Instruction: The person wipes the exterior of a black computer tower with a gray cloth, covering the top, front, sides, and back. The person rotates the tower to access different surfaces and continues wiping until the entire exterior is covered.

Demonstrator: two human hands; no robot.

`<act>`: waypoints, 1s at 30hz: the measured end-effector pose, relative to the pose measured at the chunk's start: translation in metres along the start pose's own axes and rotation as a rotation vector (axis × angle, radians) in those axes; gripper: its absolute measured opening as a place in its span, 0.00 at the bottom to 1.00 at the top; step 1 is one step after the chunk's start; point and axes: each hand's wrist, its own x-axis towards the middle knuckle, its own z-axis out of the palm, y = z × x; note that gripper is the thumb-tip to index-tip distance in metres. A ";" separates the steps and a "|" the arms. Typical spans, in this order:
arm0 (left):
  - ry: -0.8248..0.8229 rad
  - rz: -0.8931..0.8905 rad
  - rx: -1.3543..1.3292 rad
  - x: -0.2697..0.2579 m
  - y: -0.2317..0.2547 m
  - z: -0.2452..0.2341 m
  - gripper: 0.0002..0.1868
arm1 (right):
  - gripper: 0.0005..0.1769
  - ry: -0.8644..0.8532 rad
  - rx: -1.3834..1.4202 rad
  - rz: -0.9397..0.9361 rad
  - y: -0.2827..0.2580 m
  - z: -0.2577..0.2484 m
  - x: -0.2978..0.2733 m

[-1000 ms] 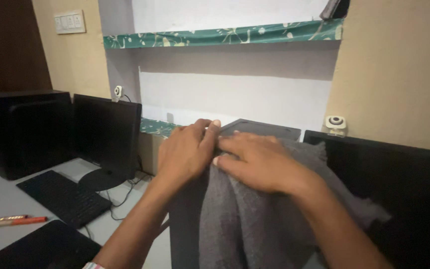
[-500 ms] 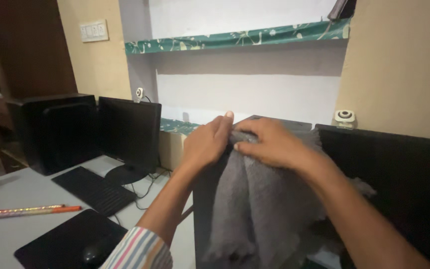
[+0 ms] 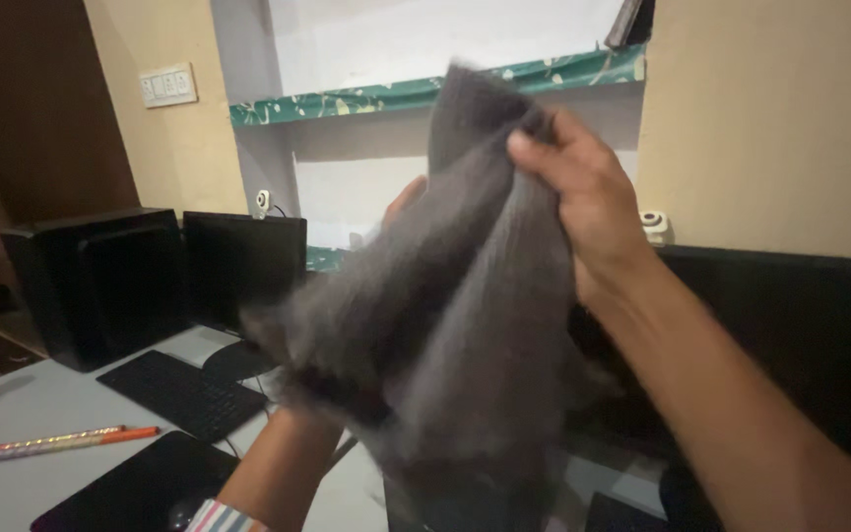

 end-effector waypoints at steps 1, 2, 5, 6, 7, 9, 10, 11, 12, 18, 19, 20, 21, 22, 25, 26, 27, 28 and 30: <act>0.010 -0.033 0.007 -0.005 0.005 0.004 0.32 | 0.12 -0.032 0.202 -0.063 0.004 -0.001 0.003; 0.000 -0.063 0.004 -0.009 0.010 0.007 0.31 | 0.13 -0.002 0.237 -0.055 0.009 -0.003 0.005; 0.047 -0.150 0.075 -0.017 0.028 0.015 0.30 | 0.16 0.100 0.230 -0.008 0.020 -0.009 0.010; 0.064 -0.174 0.112 -0.019 0.035 0.016 0.29 | 0.16 0.145 0.155 0.027 0.021 -0.012 0.011; 0.090 -0.193 0.156 -0.019 0.043 0.015 0.29 | 0.16 0.186 0.082 0.061 0.020 -0.015 0.013; 0.143 -0.233 0.237 -0.021 0.060 0.007 0.28 | 0.17 0.243 -0.121 0.181 0.015 -0.023 0.014; 0.195 -0.258 0.249 -0.024 0.069 -0.001 0.28 | 0.17 0.270 -0.223 0.242 0.012 -0.027 0.014; 0.252 -0.285 0.263 -0.027 0.079 -0.012 0.28 | 0.16 0.255 -0.250 0.255 0.009 -0.031 0.014; 0.310 -0.319 0.258 -0.029 0.088 -0.023 0.30 | 0.15 0.240 -0.276 0.269 0.004 -0.036 0.013; 0.689 0.079 0.545 -0.031 0.127 -0.075 0.28 | 0.12 0.189 -0.650 0.305 0.020 -0.049 0.016; 0.663 0.235 0.541 -0.037 0.130 -0.082 0.26 | 0.11 0.183 -0.736 0.315 0.029 -0.051 0.018; 0.632 0.391 0.534 -0.041 0.130 -0.086 0.25 | 0.13 0.147 -0.839 0.321 0.038 -0.054 0.020; 0.623 0.368 0.613 -0.041 0.127 -0.088 0.23 | 0.14 0.109 -0.941 0.324 0.048 -0.058 0.023; 0.613 0.345 0.691 -0.040 0.123 -0.089 0.21 | 0.16 0.070 -1.042 0.325 0.058 -0.062 0.026; 0.518 0.169 0.854 -0.029 0.098 -0.088 0.15 | 0.19 -0.131 -1.184 0.155 0.080 -0.084 0.034; 0.512 0.237 0.932 -0.017 0.087 -0.085 0.17 | 0.21 -0.183 -1.280 0.222 0.088 -0.091 0.036; 0.502 0.304 1.008 -0.002 0.075 -0.081 0.19 | 0.22 -0.234 -1.377 0.293 0.095 -0.098 0.036; 0.502 0.382 1.099 0.009 0.071 -0.083 0.19 | 0.23 -0.285 -1.474 0.364 0.102 -0.105 0.036; 0.494 0.541 1.264 0.038 0.063 -0.081 0.19 | 0.22 -0.309 -1.460 0.280 0.110 -0.117 0.031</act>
